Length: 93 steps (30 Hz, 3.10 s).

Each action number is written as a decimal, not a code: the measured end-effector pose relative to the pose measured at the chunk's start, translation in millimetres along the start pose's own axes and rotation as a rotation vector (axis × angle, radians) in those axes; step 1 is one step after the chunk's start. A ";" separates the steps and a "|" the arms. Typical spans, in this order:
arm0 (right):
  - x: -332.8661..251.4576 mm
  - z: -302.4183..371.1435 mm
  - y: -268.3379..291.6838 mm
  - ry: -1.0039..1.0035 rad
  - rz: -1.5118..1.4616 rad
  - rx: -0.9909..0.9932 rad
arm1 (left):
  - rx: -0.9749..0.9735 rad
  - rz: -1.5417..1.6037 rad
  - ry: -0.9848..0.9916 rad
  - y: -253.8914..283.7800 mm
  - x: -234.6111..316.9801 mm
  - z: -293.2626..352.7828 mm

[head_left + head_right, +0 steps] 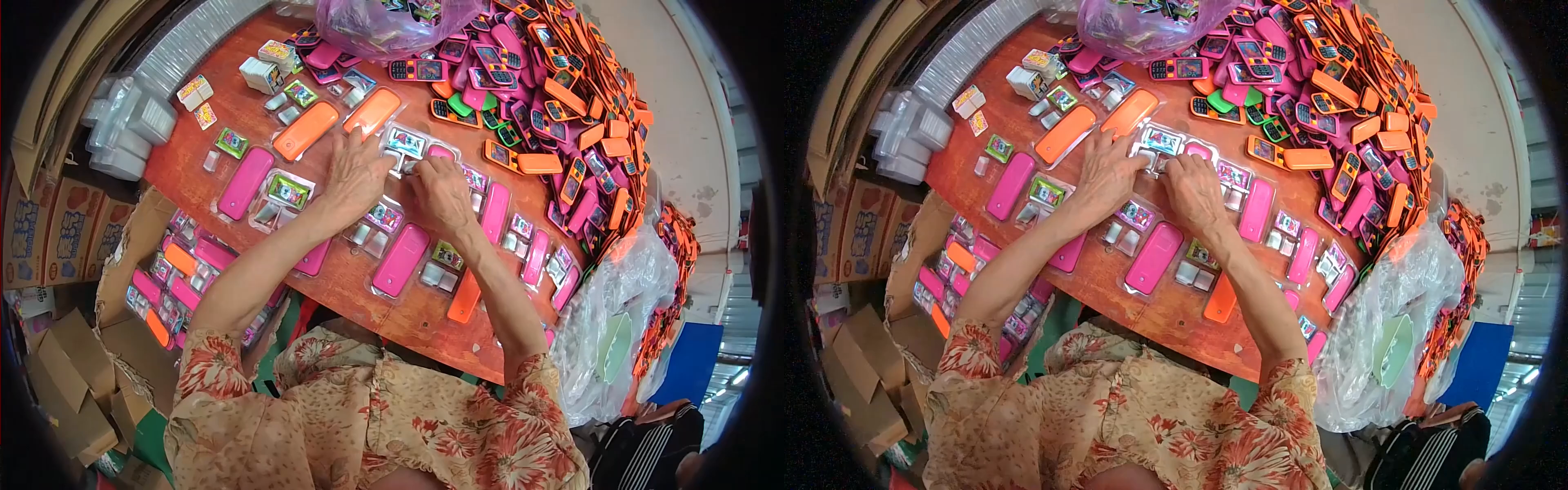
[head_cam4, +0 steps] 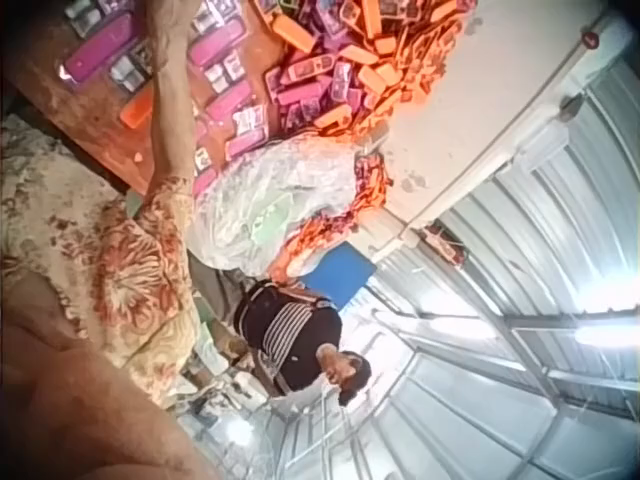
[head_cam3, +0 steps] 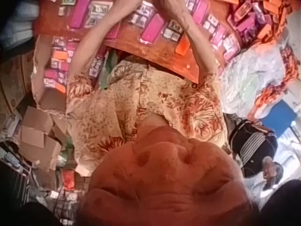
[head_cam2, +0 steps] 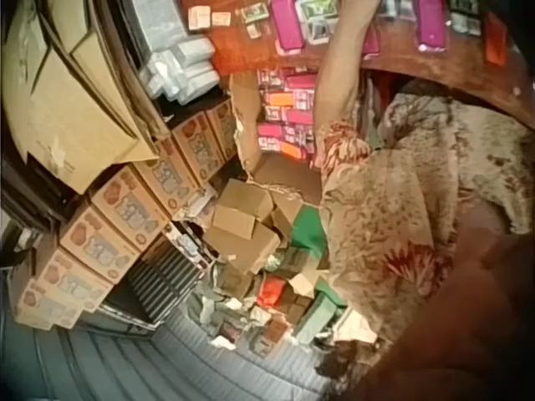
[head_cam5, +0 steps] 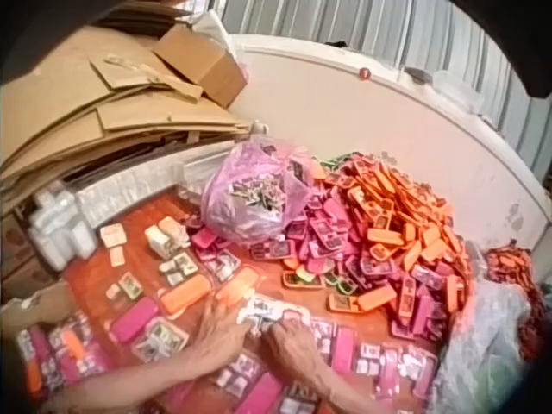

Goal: Packaging toy mobile phones into plastic trays and cardboard boxes in a factory setting.

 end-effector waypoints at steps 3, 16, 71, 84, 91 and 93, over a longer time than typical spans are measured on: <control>-5.7 -7.8 20.0 -0.053 -0.153 -0.055 | 0.115 0.103 -0.015 7.9 3.8 0.9; -3.3 -15.4 12.4 0.001 -0.070 -0.006 | -0.008 -0.011 -0.032 1.3 2.5 -4.5; -92.8 41.1 7.2 0.046 -0.051 0.155 | -0.171 -0.175 -0.277 47.0 38.9 82.8; -85.9 39.7 35.2 0.058 -0.281 0.405 | -0.180 -0.037 -0.085 45.6 28.4 74.0; -85.6 39.2 6.0 0.076 -0.188 0.038 | -0.075 -0.044 -0.027 44.9 37.9 77.9; -77.2 37.4 8.8 -0.008 -0.232 -0.083 | 0.067 0.038 0.018 46.6 32.0 84.9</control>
Point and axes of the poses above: each hand's wrist, its own z-axis away from the middle knuckle, its own y-axis out of the back of the hand, x = y × z, the point moved 10 cm from there along -z, towards the middle knuckle, and after that the axes turned 10 degrees about x, right-handed, at the moved point
